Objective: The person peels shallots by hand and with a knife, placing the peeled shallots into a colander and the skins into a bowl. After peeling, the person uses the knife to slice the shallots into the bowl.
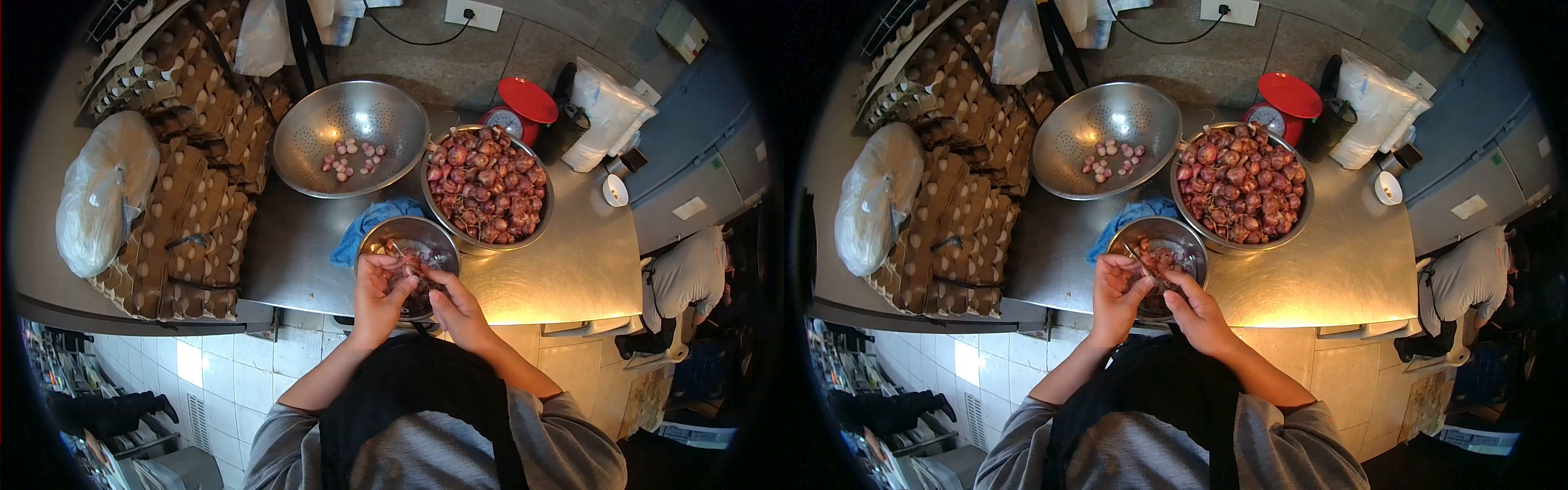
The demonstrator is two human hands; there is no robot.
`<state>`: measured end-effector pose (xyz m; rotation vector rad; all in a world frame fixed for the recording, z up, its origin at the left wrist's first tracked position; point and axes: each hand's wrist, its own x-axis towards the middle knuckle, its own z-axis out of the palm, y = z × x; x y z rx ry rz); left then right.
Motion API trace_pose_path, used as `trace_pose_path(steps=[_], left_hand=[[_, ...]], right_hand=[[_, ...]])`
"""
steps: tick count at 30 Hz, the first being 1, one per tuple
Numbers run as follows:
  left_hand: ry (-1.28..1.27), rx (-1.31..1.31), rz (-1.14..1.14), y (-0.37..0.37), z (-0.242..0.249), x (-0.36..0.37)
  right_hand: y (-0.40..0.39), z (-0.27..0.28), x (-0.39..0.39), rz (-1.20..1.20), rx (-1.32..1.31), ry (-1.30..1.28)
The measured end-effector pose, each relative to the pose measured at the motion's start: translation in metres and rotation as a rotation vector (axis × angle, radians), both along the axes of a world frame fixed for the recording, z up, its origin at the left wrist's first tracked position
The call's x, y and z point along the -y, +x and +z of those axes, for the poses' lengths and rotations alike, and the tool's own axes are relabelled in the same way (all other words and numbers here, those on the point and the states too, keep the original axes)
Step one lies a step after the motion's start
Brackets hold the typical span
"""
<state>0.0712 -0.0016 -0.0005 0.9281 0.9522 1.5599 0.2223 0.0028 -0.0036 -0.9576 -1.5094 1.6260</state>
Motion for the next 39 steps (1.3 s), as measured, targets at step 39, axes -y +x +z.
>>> trace_pose_path(steps=[39], left_hand=[[-0.179,0.293,-0.025,-0.001,-0.008,-0.009]], right_hand=[[0.003,0.000,-0.012,-0.051,0.274,0.359]])
